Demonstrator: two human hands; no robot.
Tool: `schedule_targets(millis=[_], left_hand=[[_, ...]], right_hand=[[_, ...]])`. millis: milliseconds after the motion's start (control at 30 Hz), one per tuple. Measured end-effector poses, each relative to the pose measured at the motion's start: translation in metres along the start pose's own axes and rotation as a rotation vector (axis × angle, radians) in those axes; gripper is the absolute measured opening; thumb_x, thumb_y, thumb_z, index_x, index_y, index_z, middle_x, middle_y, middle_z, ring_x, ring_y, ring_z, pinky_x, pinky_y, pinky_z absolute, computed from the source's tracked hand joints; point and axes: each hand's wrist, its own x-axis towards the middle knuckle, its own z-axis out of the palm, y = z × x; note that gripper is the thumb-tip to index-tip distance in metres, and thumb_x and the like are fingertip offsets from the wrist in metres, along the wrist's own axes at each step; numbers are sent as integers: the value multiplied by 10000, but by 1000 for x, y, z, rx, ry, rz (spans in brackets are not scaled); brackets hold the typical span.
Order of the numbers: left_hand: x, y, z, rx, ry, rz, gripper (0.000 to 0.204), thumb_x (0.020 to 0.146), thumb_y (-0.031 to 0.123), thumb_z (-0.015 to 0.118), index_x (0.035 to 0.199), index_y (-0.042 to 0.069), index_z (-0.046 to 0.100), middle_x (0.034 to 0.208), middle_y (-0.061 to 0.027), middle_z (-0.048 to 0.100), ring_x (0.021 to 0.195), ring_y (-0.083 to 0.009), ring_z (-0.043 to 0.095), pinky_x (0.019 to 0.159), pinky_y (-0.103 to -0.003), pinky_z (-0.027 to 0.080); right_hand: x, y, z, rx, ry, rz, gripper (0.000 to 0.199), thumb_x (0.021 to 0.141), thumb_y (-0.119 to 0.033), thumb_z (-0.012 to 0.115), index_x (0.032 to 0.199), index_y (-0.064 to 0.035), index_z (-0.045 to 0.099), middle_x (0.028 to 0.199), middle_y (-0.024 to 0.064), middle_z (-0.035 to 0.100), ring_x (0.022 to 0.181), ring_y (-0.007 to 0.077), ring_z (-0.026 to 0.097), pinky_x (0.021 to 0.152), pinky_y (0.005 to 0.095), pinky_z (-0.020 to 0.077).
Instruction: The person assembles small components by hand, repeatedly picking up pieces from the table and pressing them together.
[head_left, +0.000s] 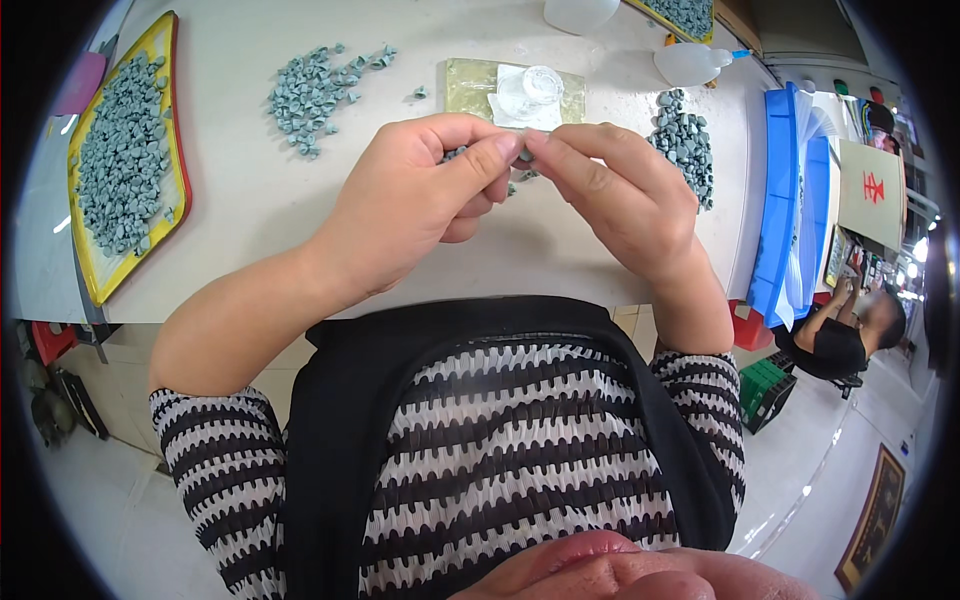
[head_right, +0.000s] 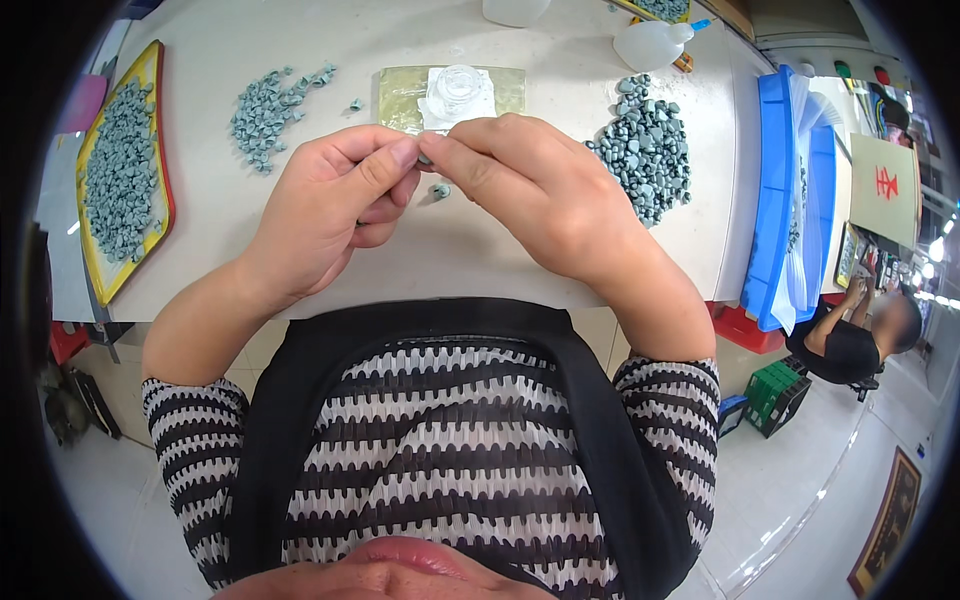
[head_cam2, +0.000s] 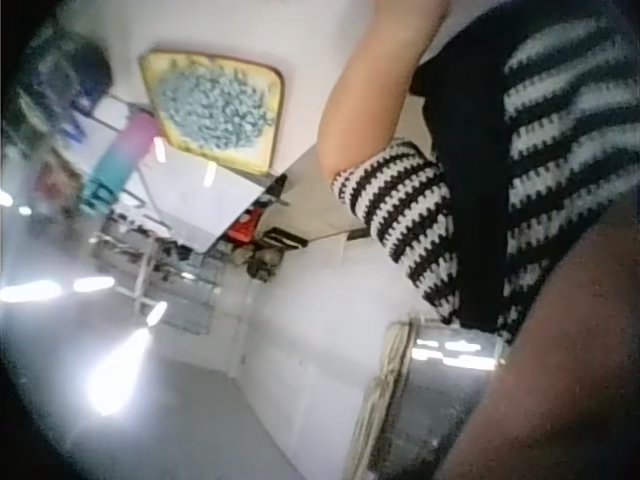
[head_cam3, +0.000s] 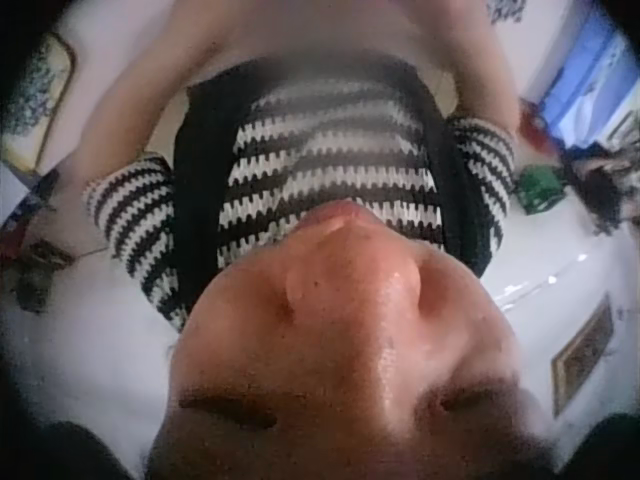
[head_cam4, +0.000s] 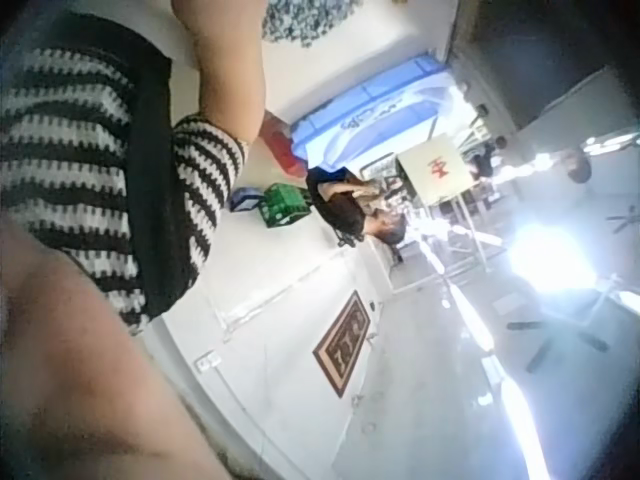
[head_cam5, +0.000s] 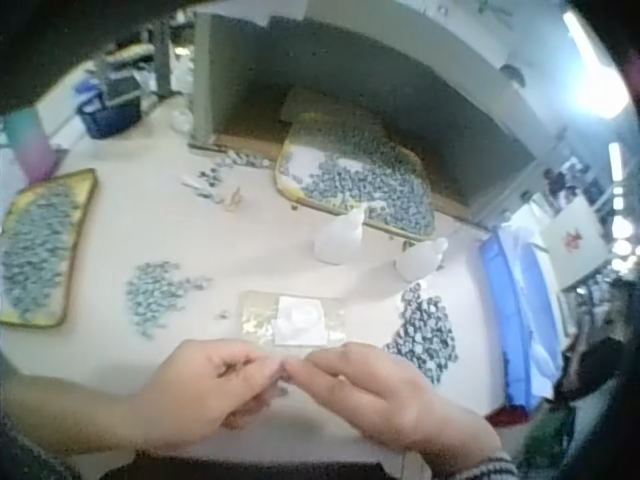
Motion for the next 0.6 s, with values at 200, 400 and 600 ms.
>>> schedule_targets(millis=[200,400,600], left_hand=[[-3,-1,-3,63,-18,23,217,935,184,495,941,-13,584,719,20,476,530,-33,290,433,-186,228],[-4,1,-1,-41,-102,-37,202,930,129,465,1000,-20,581,773,0,494,596,-45,334,474,-190,271],[-2,-2,-3,-17,-109,-24,228,929,120,459,1068,-28,563,789,-2,497,605,-51,333,486,-196,277]], right_hand=[[2,-3,5,-42,46,-12,264,642,61,704,896,-8,680,803,84,637,653,172,616,560,243,503],[7,-2,2,134,22,245,207,630,67,694,817,-21,673,737,70,644,644,149,615,560,235,490],[10,0,-4,292,-96,325,233,641,77,675,851,-24,672,831,85,659,692,156,631,588,236,493]])
